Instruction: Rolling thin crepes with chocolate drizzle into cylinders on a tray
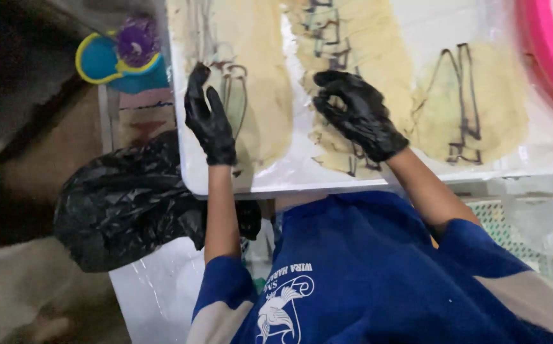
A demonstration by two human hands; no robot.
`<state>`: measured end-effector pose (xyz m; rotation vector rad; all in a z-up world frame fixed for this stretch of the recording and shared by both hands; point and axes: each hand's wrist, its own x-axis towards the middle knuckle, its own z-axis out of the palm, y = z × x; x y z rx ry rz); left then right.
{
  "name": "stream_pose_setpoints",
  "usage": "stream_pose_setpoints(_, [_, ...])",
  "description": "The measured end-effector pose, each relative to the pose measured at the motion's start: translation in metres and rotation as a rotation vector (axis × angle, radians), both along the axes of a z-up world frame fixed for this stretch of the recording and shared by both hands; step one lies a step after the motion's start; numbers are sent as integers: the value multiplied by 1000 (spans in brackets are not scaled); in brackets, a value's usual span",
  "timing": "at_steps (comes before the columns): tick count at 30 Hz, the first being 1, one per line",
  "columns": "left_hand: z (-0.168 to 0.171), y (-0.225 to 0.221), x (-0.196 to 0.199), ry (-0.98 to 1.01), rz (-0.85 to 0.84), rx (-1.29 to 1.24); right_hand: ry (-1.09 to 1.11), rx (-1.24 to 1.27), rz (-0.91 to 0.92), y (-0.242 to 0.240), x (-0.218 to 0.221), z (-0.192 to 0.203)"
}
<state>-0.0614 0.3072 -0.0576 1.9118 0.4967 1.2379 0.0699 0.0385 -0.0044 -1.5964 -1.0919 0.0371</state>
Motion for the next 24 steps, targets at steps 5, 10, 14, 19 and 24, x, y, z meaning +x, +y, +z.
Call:
stream_pose_setpoints(5, [-102,119,9,561,99,475,-468,-239,-41,153,-10,-63])
stream_pose_setpoints(10, [-108,91,-11,875,159,677,-740,-585,-287,202,-54,-115])
stream_pose_setpoints(14, [-81,80,-24,759,66,484,-611,-458,-259,202,-53,-124])
stream_pose_setpoints(19, [-95,115,-9,481,-24,579,-117,-327,-58,189,-51,-85])
stream_pose_setpoints(24, [-83,121,-8,431,-111,494,-124,-426,-69,196,-38,-60])
